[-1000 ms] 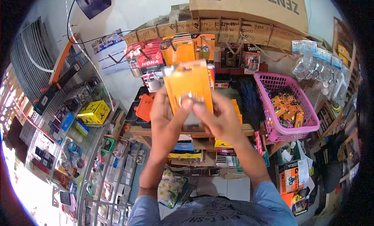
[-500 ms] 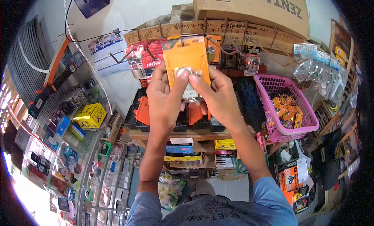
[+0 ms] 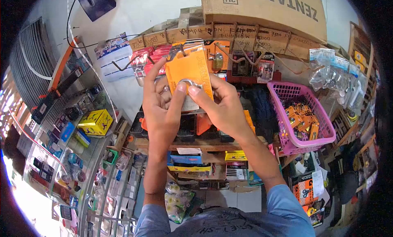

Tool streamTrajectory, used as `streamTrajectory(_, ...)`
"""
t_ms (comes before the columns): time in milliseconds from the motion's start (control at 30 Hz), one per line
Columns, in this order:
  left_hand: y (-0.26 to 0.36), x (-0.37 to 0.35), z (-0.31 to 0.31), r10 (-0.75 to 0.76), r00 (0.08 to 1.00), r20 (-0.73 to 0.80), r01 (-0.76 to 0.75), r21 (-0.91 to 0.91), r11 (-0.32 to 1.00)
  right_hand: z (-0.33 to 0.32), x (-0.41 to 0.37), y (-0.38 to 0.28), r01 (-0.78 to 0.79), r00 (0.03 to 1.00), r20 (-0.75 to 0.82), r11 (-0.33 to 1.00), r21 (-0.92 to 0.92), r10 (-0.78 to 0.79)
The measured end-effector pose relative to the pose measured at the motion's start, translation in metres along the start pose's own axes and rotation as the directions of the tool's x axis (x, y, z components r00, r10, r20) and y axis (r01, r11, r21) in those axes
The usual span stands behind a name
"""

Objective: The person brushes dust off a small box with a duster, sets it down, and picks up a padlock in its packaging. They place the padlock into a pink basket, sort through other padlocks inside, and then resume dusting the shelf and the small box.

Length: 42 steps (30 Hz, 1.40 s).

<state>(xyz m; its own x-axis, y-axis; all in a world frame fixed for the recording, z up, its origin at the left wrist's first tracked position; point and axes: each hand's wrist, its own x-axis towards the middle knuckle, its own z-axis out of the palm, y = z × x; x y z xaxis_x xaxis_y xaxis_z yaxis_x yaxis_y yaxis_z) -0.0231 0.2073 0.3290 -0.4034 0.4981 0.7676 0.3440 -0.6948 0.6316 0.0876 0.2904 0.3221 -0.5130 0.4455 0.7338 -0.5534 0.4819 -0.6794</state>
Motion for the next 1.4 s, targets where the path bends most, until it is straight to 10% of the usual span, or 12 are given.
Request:
streamTrajectory(300, 0.021, 0.006, 0.009, 0.078, 0.996, -0.036, -0.076, 0.057, 0.996, 0.0, 0.009, -0.016, 0.108, 0.994, 0.003, 0.992, 0.058, -0.109)
streamTrajectory(533, 0.029, 0.023, 0.004, 0.156, 0.981, 0.115, -0.189, 0.411, 0.892, -0.003, 0.008, -0.034, -0.205, 0.979, 0.028, 0.967, 0.154, 0.204)
streamTrajectory(933, 0.013, 0.024, -0.011, 0.056, 0.978, 0.203, -0.16, 0.541, 0.826, 0.001, -0.004, -0.02, -0.318, 0.948, 0.046, 0.917, 0.243, 0.316)
streamTrajectory(1000, 0.015, 0.016, -0.007, -0.196, 0.965, 0.174, 0.062, 0.576, 0.815, -0.003, -0.006, -0.007, -0.321, 0.946, 0.025, 0.915, 0.244, 0.325)
streamTrajectory(1233, 0.016, 0.023, -0.006, -0.422, 0.897, 0.129, 0.18, 0.767, 0.616, -0.018, 0.015, 0.034, -0.332, 0.941, -0.053, 0.941, 0.067, 0.335)
streamTrajectory(1400, 0.02, 0.013, 0.0, -0.418, 0.905, 0.085, 0.151, 0.852, 0.501, -0.022, 0.019, 0.063, -0.08, 0.988, -0.15, 0.961, -0.264, 0.041)
